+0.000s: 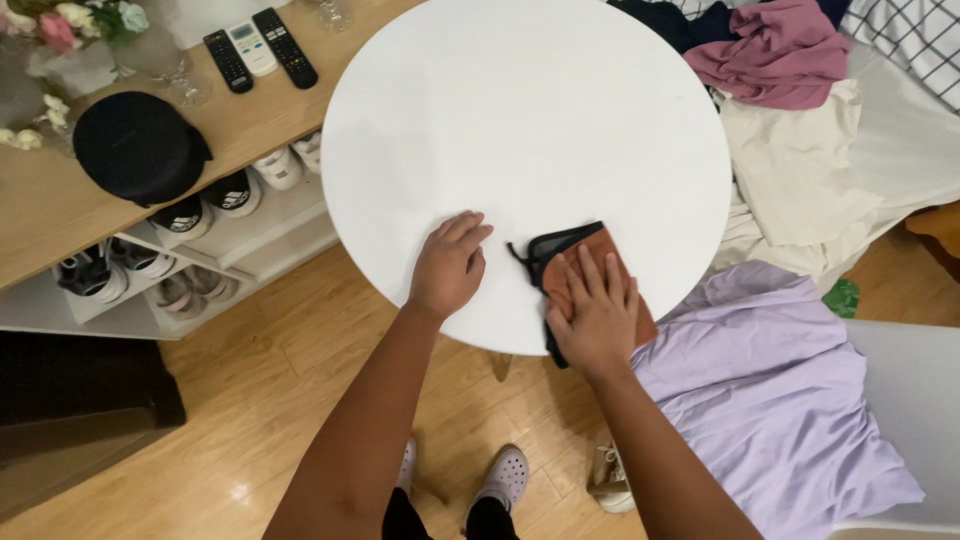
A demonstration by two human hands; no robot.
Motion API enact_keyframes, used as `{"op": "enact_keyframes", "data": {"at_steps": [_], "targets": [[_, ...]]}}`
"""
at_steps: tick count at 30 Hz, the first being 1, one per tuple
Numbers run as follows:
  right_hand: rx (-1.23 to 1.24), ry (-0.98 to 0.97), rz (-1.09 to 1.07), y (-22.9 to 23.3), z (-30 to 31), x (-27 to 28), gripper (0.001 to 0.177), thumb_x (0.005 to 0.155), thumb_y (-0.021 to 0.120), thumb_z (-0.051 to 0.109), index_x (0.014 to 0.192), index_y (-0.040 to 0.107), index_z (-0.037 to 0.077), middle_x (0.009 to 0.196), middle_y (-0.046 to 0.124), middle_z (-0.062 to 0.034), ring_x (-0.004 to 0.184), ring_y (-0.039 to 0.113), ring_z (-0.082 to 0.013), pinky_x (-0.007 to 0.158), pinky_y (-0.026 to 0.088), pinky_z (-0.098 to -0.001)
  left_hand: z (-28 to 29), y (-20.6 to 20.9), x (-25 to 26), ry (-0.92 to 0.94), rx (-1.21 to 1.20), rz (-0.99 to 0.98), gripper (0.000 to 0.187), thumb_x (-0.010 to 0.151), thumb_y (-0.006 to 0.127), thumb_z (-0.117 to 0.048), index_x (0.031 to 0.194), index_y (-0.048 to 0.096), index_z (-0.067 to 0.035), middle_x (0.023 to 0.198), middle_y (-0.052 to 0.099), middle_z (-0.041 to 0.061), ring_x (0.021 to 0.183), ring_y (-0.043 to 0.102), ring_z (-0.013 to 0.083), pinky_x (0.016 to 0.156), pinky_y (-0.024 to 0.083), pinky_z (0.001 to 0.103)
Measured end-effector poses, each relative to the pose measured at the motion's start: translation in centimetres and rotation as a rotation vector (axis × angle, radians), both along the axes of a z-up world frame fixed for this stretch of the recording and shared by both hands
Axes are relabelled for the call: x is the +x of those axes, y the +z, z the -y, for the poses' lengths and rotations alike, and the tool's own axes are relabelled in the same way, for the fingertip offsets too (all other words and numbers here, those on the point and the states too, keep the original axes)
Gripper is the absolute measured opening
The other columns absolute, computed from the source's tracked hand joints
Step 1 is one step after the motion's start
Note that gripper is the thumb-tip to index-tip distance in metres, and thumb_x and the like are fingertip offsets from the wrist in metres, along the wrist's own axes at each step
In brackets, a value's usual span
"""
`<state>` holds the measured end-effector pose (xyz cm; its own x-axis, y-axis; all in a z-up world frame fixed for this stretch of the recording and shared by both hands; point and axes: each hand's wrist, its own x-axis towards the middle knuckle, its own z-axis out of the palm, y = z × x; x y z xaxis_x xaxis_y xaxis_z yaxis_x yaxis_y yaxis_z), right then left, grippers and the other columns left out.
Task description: The person wipes a white round table with a brown cloth, then moves to a wooden side table to wipe its surface. They temporarily move a black case and remote controls aside to clean underneath, then return them. Finally, they wipe the white round table again.
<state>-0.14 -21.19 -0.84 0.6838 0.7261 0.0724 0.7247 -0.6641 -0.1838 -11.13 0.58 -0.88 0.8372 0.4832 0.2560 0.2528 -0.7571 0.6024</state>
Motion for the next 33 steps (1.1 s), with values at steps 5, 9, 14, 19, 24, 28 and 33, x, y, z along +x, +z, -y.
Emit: {"op": "enact_keyframes", "data": {"at_steps": [5,9,14,19,24,28,33], "targets": [[-0.031,-0.098,0.028,-1.4,-0.2,-0.3,0.072,0.091,0.052,0.055,0.157,0.042,0.027,0.170,0.026,-0.0019,0.156,0.014,-0.0335,0.124,0.005,-0.0562,-3.0,0.7,-4.7,0.002,0.092,-0.084,0.035,0.097,0.059,-0.015,0.131,0.069,-0.013,0.148,0.058,0.005,0.142,0.047,0.0239,0.119,0.031,0.044],[0.004,-0.268,0.008,-1.0,-2.4,-2.8,0.075,0.094,0.047,0.057,0.160,0.038,0.022,0.171,0.021,-0.0043,0.157,0.010,-0.0380,0.124,0.002,-0.0587,-4.4,1.2,-7.8,0.072,0.046,-0.171,0.043,0.101,0.050,-0.033,0.140,0.063,-0.021,0.155,0.049,0.002,0.148,0.033,0.0225,0.124,0.009,0.050],[-0.075,-0.317,0.028,-0.2,-8.0,-7.4,0.078,0.094,0.043,0.059,0.161,0.032,0.018,0.171,0.016,-0.0089,0.156,0.007,-0.0406,0.121,0.001,-0.0620,-5.8,-1.3,-8.1,0.066,-0.029,-0.099,0.056,0.105,0.041,-0.046,0.154,0.047,-0.017,0.165,0.037,0.002,0.156,0.022,0.0230,0.128,-0.001,0.050],[-0.089,-0.247,0.032,0.9,-14.7,-11.2,0.077,0.098,0.036,0.061,0.162,0.026,0.019,0.169,0.013,-0.0115,0.153,0.003,-0.0430,0.118,0.001,-0.0644,-6.7,-2.6,-8.7,0.005,-0.151,0.029,0.070,0.108,0.033,-0.052,0.164,0.027,-0.011,0.173,0.022,0.007,0.161,0.014,0.0244,0.129,-0.002,0.050],[-0.136,0.058,-0.063,2.8,-19.4,-13.8,0.061,0.097,0.041,0.050,0.153,0.041,0.026,0.171,0.017,-0.0049,0.156,0.006,-0.0386,0.121,0.004,-0.0630,-7.6,-2.2,-9.0,-0.018,-0.376,0.187,0.078,0.108,0.030,-0.056,0.166,0.017,-0.005,0.176,0.004,0.013,0.163,0.005,0.0290,0.130,-0.002,0.051],[0.036,0.240,-0.035,2.5,-17.9,-11.4,0.070,0.092,0.050,0.050,0.155,0.046,0.020,0.168,0.029,-0.0003,0.156,0.014,-0.0332,0.123,0.008,-0.0579,-9.0,-1.3,-8.9,-0.008,-0.443,0.178,0.077,0.108,0.027,-0.055,0.165,0.017,-0.004,0.175,0.000,0.013,0.162,0.000,0.0302,0.130,-0.002,0.050],[0.001,0.106,-0.114,3.4,-17.5,-10.7,0.070,0.092,0.052,0.062,0.150,0.049,0.023,0.166,0.031,0.0042,0.155,0.016,-0.0261,0.126,0.008,-0.0520,-11.1,-2.9,-7.3,-0.008,-0.328,0.031,0.077,0.108,0.021,-0.056,0.164,0.018,-0.003,0.176,0.003,0.012,0.163,0.001,0.0279,0.130,-0.002,0.050]]}}
